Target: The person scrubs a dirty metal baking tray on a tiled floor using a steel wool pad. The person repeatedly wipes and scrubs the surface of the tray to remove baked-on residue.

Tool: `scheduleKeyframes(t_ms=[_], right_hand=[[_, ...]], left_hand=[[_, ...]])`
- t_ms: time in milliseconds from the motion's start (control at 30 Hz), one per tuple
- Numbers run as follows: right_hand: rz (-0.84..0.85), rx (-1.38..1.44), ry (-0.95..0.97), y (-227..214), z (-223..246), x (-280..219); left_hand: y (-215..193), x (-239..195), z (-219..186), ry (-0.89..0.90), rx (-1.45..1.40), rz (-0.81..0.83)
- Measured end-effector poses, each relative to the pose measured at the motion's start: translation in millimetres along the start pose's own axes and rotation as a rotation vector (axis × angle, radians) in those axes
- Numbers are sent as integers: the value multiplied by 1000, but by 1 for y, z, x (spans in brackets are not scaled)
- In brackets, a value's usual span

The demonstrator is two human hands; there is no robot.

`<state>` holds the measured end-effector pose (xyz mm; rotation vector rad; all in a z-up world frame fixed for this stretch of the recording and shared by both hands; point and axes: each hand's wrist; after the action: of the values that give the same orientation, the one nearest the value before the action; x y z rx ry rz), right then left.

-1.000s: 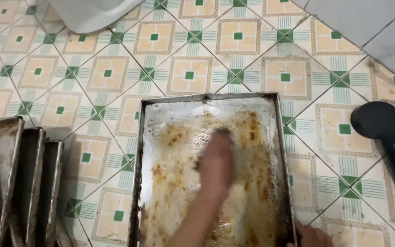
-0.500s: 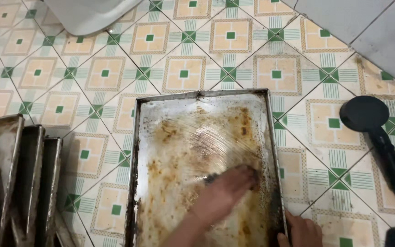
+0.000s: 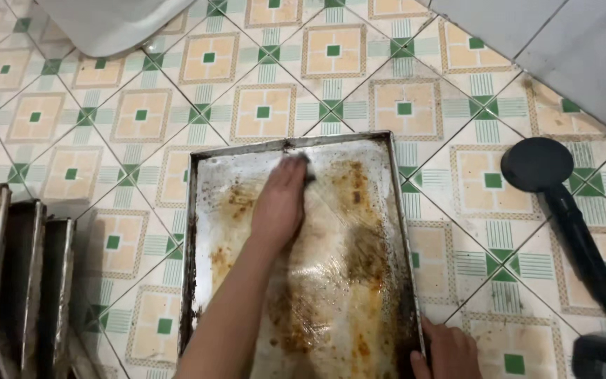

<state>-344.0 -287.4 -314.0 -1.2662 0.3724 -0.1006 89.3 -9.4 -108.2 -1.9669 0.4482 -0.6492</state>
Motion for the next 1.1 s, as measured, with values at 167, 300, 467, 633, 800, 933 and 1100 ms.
scheduleKeyframes(t_ms=[167,300,467,633,800,933,1100], right_hand=[[9,2,152,-8,20,1],[99,51,55,-10,14,-8],[-110,-152,5,59,-8,-9],[22,20,21,16,6,-13],[453,-136,220,9,18,5],[170,-83,135,20,7,-12],[92,87,44,-26,27,-8]], left_hand=[[3,4,-116,-14,-493,250],[14,51,-48,52,-68,-8],[30,-28,-125,236,-192,13],[31,42,-99,201,-288,58],[40,2,-141,100,-34,-172],[47,-3,-130,185,-75,-11],[74,44,-113,12,140,-126]])
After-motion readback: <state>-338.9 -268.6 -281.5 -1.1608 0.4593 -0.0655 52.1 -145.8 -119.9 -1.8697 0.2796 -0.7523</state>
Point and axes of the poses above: each hand's wrist, its own x-axis towards the middle knuckle, its own y-axis out of the palm, z = x × y, and after that the axes turned 1 degree about -z, right-handed
